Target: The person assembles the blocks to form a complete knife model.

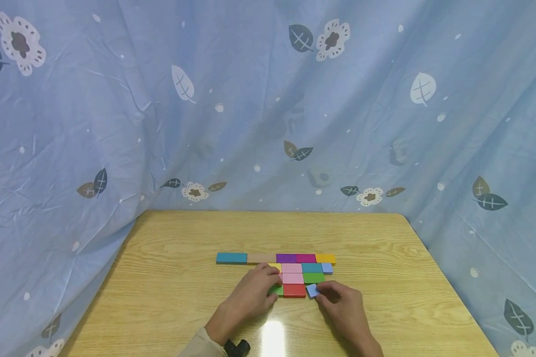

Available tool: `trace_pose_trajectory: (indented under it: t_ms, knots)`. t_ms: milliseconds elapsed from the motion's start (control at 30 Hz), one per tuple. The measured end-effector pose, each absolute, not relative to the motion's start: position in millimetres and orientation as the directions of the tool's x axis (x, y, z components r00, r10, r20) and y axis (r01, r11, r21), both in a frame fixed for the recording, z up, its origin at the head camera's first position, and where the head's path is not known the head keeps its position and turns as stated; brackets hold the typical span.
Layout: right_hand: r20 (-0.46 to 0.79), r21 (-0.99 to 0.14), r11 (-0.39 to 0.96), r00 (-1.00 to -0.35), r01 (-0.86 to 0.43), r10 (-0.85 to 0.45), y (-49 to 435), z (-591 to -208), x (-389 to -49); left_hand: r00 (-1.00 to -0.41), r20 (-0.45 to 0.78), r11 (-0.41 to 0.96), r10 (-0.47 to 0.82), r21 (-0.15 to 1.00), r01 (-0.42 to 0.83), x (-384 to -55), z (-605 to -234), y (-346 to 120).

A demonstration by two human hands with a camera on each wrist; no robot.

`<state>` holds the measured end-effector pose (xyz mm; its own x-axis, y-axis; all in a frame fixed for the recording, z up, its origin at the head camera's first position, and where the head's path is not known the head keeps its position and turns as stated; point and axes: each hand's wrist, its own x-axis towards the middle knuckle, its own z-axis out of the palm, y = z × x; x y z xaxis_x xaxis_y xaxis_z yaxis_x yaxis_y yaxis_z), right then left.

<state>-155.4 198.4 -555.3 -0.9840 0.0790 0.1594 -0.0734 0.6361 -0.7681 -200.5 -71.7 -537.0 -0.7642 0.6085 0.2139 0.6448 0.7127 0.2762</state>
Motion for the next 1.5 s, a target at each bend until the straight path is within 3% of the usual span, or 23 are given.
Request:
trace_pose_trajectory:
  t_ms: [1167,1333,1500]
  knots:
    - [0.251,-0.687,0.715,-0.966,-0.129,0.066,185.7,-555.8,-152.5,-0.765,0.206,0.712,0.61,0.282,0.643,-199.4,-534.5,-71.9]
    - [0.368,-0.656,0.708,-0.93,-0.26,-0.001,197.3,-549.0,-155.1,-0.768,0.212,0.719,0.605,0.268,0.641,-198.5,-527.5,-75.7]
    - [0.532,-0.516,0.75,-0.841,-0.414,-0.099,223.8,-529.1,-167.7,-0.779,0.283,0.729,0.56,0.28,0.625,-203.3,-511.7,-89.9]
